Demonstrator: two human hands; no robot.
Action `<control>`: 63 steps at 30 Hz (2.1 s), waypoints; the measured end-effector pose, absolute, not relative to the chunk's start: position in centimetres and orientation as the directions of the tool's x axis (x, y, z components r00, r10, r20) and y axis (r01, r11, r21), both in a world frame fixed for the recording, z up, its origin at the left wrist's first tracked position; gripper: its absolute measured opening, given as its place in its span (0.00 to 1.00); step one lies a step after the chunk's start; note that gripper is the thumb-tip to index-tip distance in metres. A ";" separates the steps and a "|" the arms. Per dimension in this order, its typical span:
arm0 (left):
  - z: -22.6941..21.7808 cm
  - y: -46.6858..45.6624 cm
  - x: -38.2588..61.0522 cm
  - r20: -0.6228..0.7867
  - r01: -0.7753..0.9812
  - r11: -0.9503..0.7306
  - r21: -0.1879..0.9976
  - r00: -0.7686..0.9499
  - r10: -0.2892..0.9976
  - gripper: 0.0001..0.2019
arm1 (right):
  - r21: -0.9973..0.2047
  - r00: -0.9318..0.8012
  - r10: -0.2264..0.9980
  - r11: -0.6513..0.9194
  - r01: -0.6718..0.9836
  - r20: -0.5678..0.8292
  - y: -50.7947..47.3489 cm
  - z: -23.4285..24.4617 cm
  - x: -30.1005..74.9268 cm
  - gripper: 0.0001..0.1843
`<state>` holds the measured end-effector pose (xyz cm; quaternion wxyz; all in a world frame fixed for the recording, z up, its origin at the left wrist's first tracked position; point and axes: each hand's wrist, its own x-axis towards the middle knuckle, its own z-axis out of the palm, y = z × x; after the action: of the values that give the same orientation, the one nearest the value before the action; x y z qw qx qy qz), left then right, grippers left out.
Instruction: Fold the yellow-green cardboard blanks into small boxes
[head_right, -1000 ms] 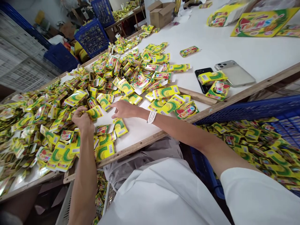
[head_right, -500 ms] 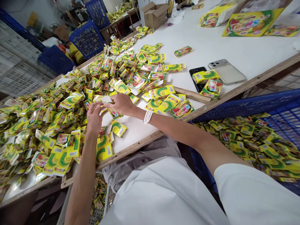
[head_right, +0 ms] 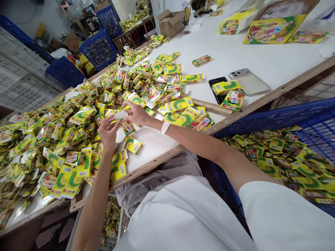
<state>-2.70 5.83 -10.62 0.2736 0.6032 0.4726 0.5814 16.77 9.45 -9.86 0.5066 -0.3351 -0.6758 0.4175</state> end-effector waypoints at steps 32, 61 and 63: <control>-9.7 5.4 -2.6 0.366 0.146 -0.390 0.909 0.166 0.916 0.20 | -0.845 -0.189 0.824 0.528 -0.088 0.535 9.5 -9.3 17.3 0.14; -9.8 5.7 -3.1 0.295 0.215 -0.315 0.924 0.118 0.948 0.21 | -0.734 -0.258 0.796 0.604 0.309 0.547 8.9 -9.7 15.8 0.11; -10.0 5.8 -3.2 0.287 0.213 -0.300 0.930 0.089 0.954 0.22 | -0.693 -0.321 0.765 0.642 0.326 0.558 8.8 -9.5 16.2 0.10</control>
<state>-3.24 5.83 -10.03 0.3739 0.6363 0.4583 0.4953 16.20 8.81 -9.49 0.4652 -0.3509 -0.7777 0.2359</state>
